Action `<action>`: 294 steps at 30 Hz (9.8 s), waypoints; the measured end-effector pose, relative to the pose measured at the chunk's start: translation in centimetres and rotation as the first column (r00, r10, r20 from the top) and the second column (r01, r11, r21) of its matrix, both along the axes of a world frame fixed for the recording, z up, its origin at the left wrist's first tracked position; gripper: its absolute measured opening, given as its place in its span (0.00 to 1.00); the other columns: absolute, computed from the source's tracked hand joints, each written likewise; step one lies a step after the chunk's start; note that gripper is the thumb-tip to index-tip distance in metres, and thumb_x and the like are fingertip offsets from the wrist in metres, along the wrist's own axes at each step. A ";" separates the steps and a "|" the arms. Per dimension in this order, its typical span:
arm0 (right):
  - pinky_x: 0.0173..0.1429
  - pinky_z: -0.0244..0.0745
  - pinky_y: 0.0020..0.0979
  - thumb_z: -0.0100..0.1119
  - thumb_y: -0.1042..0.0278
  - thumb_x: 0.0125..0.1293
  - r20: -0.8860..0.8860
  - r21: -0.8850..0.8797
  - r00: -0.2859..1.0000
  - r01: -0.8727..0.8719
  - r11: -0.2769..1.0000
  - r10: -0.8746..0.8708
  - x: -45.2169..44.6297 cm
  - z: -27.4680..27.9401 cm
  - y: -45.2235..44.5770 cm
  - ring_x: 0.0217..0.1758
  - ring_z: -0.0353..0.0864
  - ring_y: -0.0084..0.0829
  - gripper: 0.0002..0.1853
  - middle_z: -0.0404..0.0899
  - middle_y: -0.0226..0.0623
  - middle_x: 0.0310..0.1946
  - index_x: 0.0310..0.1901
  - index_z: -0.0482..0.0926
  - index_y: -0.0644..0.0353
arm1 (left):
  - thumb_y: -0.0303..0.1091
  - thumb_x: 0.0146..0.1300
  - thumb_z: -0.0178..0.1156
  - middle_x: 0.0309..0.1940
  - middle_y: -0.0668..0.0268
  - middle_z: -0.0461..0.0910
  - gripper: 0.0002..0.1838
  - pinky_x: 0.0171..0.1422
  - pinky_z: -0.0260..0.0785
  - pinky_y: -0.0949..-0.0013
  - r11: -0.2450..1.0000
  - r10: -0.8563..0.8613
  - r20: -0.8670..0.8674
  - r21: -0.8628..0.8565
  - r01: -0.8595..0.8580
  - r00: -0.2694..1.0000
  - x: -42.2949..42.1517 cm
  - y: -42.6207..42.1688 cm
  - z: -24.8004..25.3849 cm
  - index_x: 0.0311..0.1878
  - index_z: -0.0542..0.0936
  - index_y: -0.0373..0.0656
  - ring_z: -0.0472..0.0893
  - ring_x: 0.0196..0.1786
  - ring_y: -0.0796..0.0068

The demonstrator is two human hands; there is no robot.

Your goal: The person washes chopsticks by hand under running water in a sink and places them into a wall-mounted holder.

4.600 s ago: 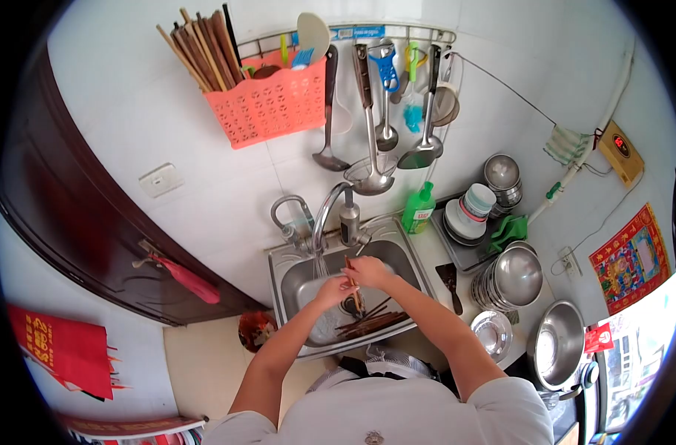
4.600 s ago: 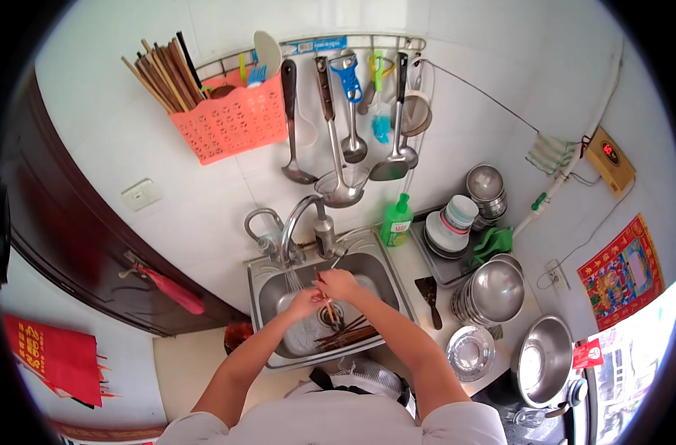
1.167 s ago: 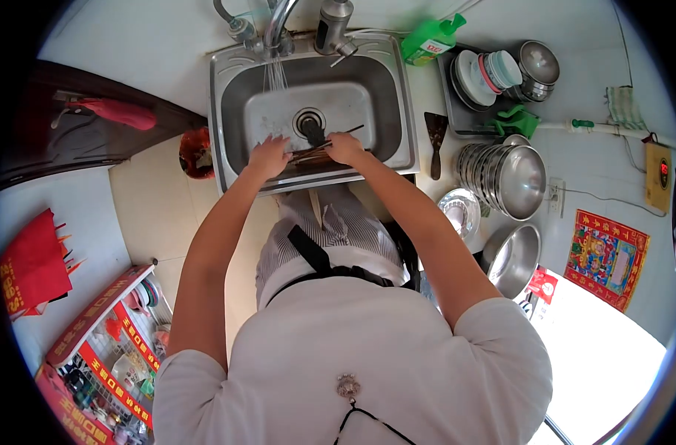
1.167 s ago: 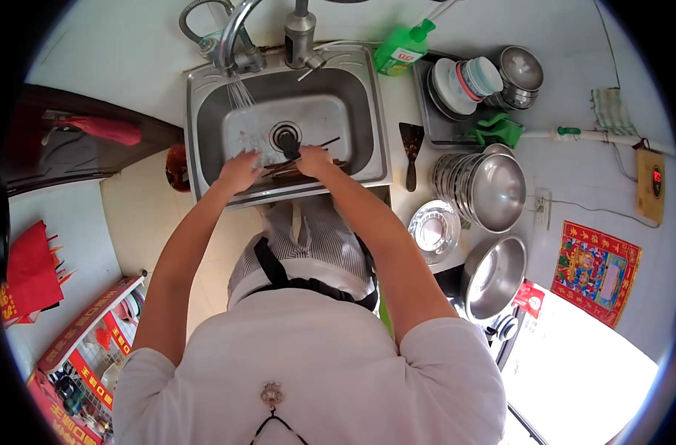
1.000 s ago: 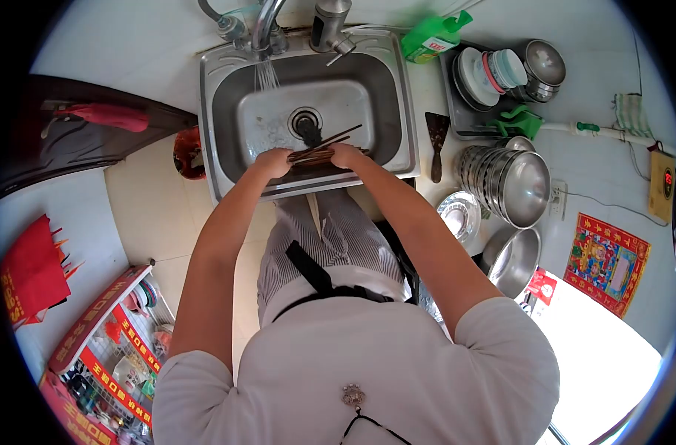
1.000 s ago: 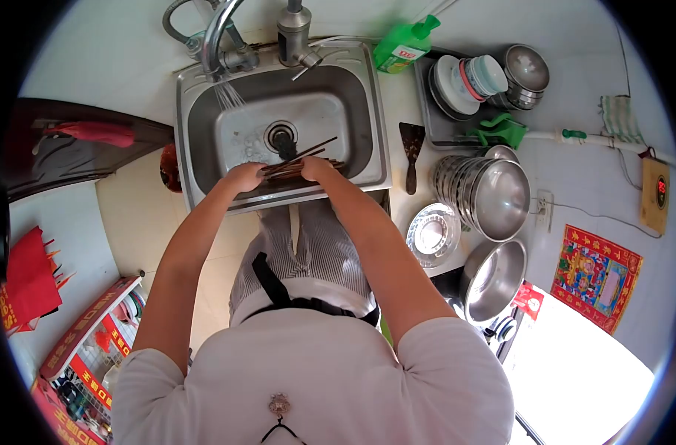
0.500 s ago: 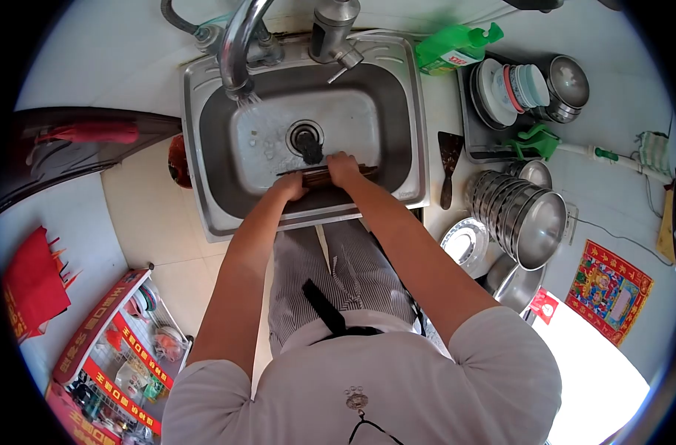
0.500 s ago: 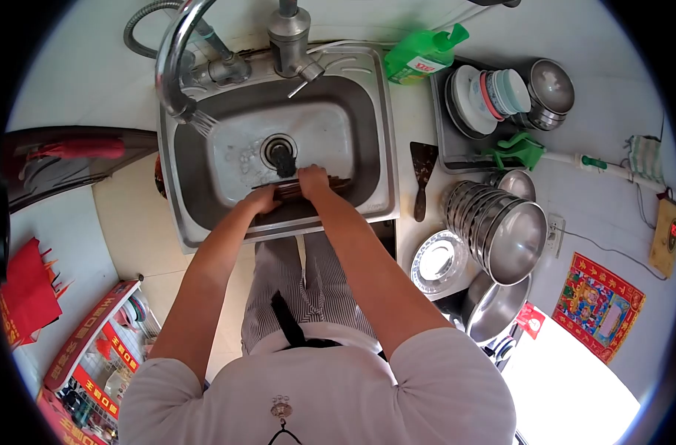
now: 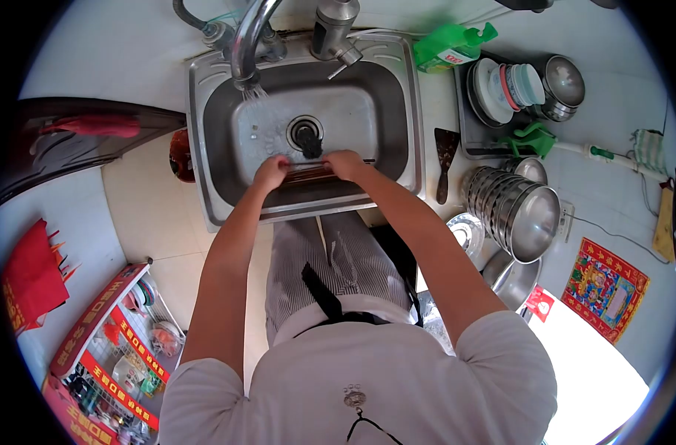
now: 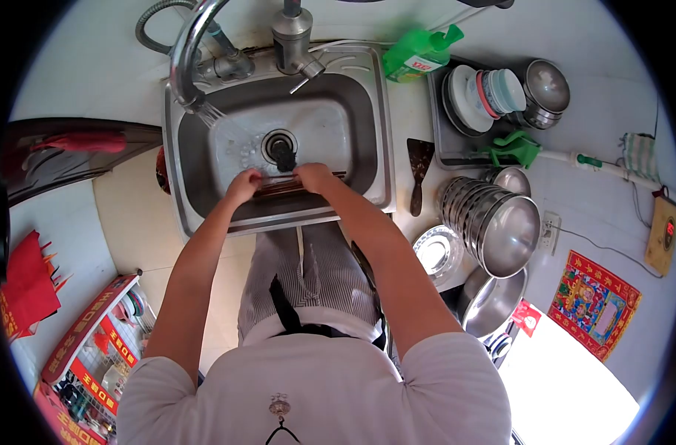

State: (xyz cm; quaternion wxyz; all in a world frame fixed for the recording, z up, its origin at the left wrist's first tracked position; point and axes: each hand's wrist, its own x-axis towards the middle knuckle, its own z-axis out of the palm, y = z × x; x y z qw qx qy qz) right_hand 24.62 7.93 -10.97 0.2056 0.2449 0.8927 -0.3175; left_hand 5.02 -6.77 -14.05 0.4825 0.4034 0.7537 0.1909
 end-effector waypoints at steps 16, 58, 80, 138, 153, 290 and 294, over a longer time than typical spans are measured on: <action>0.45 0.74 0.39 0.51 0.64 0.58 0.173 -0.151 0.969 0.203 0.967 -0.176 -5.1 -4.3 -4.0 0.42 0.79 0.44 0.15 0.80 0.45 0.37 0.42 0.77 0.64 | 0.45 0.66 0.50 0.27 0.67 0.74 0.13 0.42 0.75 0.65 0.277 0.739 0.674 -0.276 -0.921 0.020 -2.1 -1.5 2.2 0.42 0.73 0.44 0.78 0.29 0.73; 0.27 0.65 0.25 0.50 0.65 0.66 -0.532 -0.557 0.598 0.286 0.780 -0.599 -9.3 9.7 -4.1 0.22 0.68 0.20 0.10 0.71 0.29 0.20 0.40 0.76 0.64 | 0.33 0.65 0.53 0.46 0.65 0.78 0.18 0.54 0.68 0.74 0.647 0.371 0.772 0.184 -0.740 0.516 -2.4 2.8 18.9 0.56 0.72 0.39 0.78 0.46 0.76; 0.50 0.69 0.24 0.59 0.67 0.61 -0.355 -0.879 0.580 0.059 0.473 -0.733 -13.7 17.0 1.2 0.42 0.77 0.21 0.15 0.81 0.35 0.40 0.47 0.78 0.66 | 0.31 0.57 0.62 0.35 0.67 0.82 0.14 0.38 0.66 0.81 0.672 0.366 0.649 0.311 -0.672 0.667 -4.6 3.5 18.7 0.46 0.80 0.36 0.78 0.35 0.83; 0.34 0.69 0.22 0.52 0.56 0.66 -0.424 -0.732 0.641 0.174 0.658 -0.640 -11.1 9.6 0.7 0.26 0.73 0.19 0.16 0.75 0.30 0.23 0.37 0.79 0.63 | 0.31 0.64 0.55 0.35 0.64 0.81 0.11 0.36 0.70 0.81 0.313 0.492 0.714 0.390 -0.866 0.499 -5.3 6.1 23.2 0.46 0.78 0.38 0.79 0.33 0.79; 0.29 0.62 0.20 0.48 0.50 0.66 -0.143 -0.858 0.709 0.259 0.443 -0.691 -11.0 10.4 -0.3 0.24 0.66 0.16 0.18 0.70 0.25 0.22 0.38 0.75 0.59 | 0.34 0.61 0.58 0.43 0.70 0.78 0.16 0.49 0.68 0.74 0.432 0.493 0.784 0.157 -0.888 0.378 -3.8 4.5 19.1 0.53 0.74 0.45 0.76 0.44 0.82; 0.41 0.70 0.44 0.45 0.60 0.67 -0.728 -0.210 0.671 -0.022 0.978 -0.141 -13.1 16.5 0.8 0.38 0.75 0.52 0.12 0.76 0.51 0.33 0.41 0.71 0.60 | 0.48 0.67 0.47 0.38 0.65 0.79 0.20 0.48 0.71 0.74 0.526 0.476 0.701 0.258 -0.811 0.532 -5.2 3.5 20.9 0.49 0.74 0.40 0.79 0.40 0.77; 0.42 0.72 0.27 0.44 0.63 0.69 -0.632 -0.454 0.668 0.093 0.886 -0.394 -14.4 15.9 0.6 0.39 0.79 0.29 0.14 0.79 0.39 0.35 0.47 0.72 0.63 | 0.47 0.68 0.47 0.39 0.64 0.78 0.20 0.49 0.70 0.73 0.513 0.467 0.753 0.195 -0.836 0.463 -2.3 4.2 21.1 0.51 0.72 0.39 0.79 0.40 0.76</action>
